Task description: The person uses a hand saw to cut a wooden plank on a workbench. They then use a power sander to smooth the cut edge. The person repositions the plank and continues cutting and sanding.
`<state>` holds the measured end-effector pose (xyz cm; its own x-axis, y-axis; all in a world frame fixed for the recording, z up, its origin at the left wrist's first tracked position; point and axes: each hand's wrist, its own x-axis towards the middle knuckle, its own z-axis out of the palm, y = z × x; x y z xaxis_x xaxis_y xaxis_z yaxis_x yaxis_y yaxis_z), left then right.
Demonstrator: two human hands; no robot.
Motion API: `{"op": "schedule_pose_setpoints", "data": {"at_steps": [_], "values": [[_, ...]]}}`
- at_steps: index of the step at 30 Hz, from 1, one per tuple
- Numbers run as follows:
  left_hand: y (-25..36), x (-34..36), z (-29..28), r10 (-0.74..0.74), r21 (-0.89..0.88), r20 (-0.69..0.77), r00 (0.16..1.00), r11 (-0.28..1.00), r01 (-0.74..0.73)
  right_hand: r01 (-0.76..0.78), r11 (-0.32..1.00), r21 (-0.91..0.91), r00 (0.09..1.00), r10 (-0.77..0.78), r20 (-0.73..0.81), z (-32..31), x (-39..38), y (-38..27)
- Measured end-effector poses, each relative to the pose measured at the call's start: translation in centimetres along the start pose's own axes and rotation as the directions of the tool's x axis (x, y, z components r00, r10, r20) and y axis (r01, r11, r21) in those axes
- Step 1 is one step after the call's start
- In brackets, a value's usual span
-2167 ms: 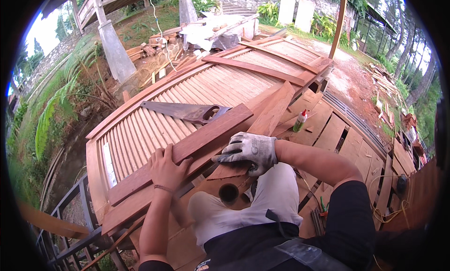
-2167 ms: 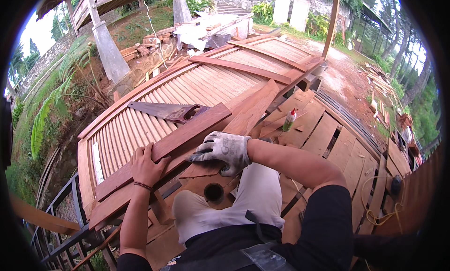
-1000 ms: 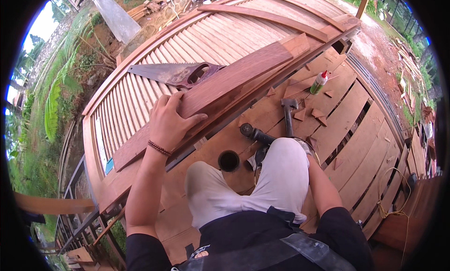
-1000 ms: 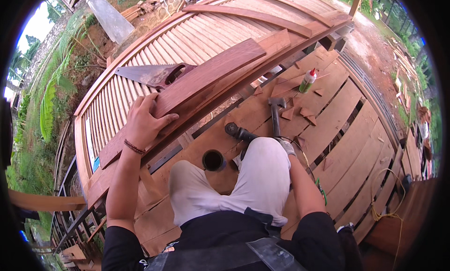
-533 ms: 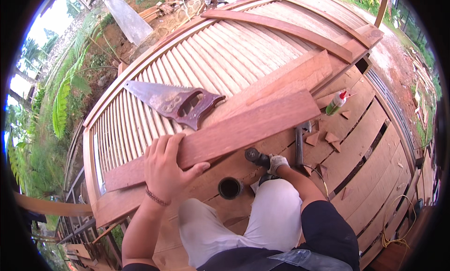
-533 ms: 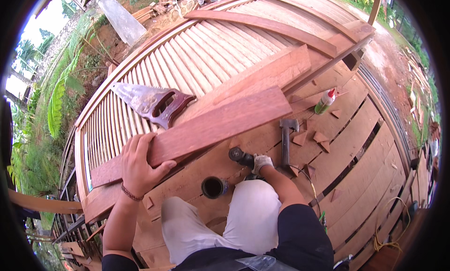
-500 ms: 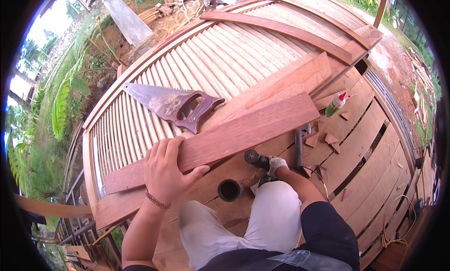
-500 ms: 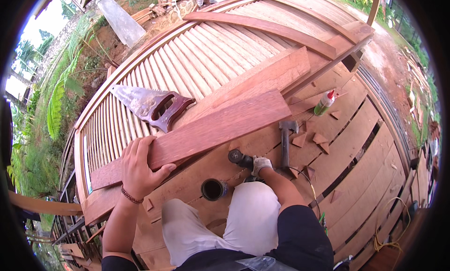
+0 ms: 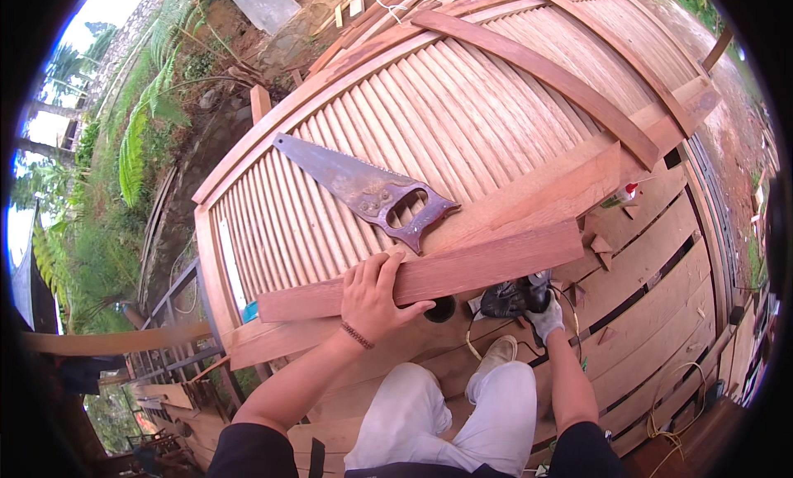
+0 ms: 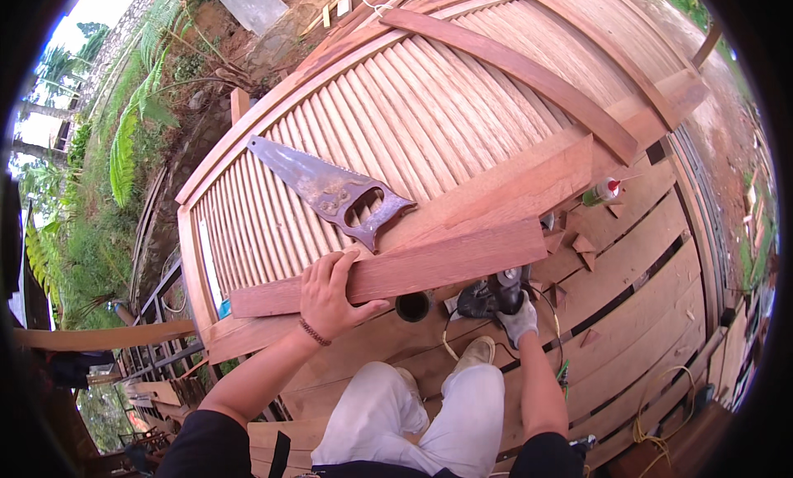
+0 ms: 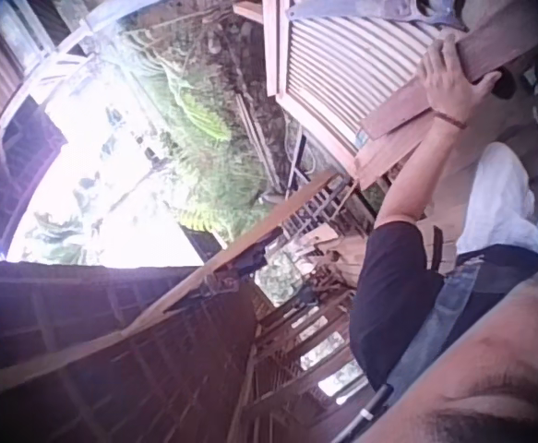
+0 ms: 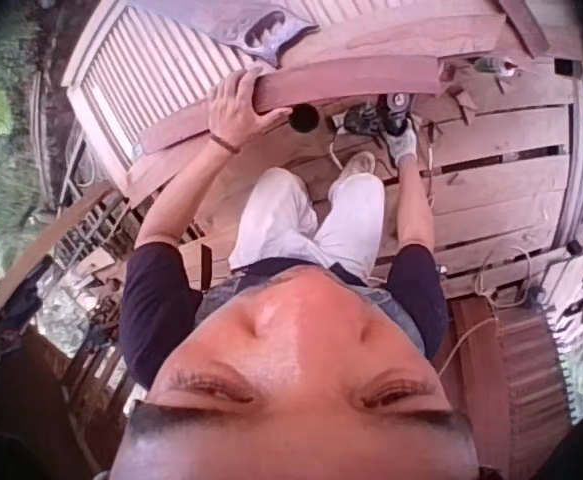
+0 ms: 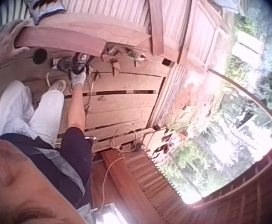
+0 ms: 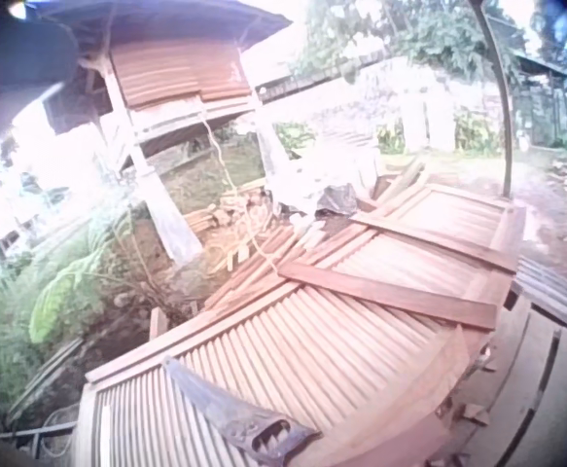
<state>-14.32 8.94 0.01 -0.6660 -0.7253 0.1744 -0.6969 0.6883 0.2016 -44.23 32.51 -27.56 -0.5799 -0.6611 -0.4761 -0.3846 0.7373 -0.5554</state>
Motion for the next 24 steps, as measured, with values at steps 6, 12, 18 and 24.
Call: {"op": "schedule_pose_setpoints", "data": {"at_steps": [6,12,18,24], "values": [[-0.1,0.2,-0.6,-0.004,-0.026,0.099,0.995,1.000,0.006,-0.247,0.820,0.516,0.960,0.279,0.016,1.4,-8.4,5.3],[-0.4,1.3,-1.4,0.000,-0.104,0.297,0.955,0.994,0.033,-0.443,0.652,0.615,0.865,0.492,0.102,0.4,-15.1,5.5],[-2.0,4.9,-3.1,0.178,-0.167,0.247,0.953,0.976,-0.139,-0.294,0.713,0.637,0.859,0.489,-0.151,-1.6,-17.7,0.0],[-4.4,16.2,-2.0,0.457,-0.189,0.274,0.846,0.888,-0.419,-0.165,0.836,0.523,0.879,0.365,-0.307,-3.9,-22.2,-7.0]]}}
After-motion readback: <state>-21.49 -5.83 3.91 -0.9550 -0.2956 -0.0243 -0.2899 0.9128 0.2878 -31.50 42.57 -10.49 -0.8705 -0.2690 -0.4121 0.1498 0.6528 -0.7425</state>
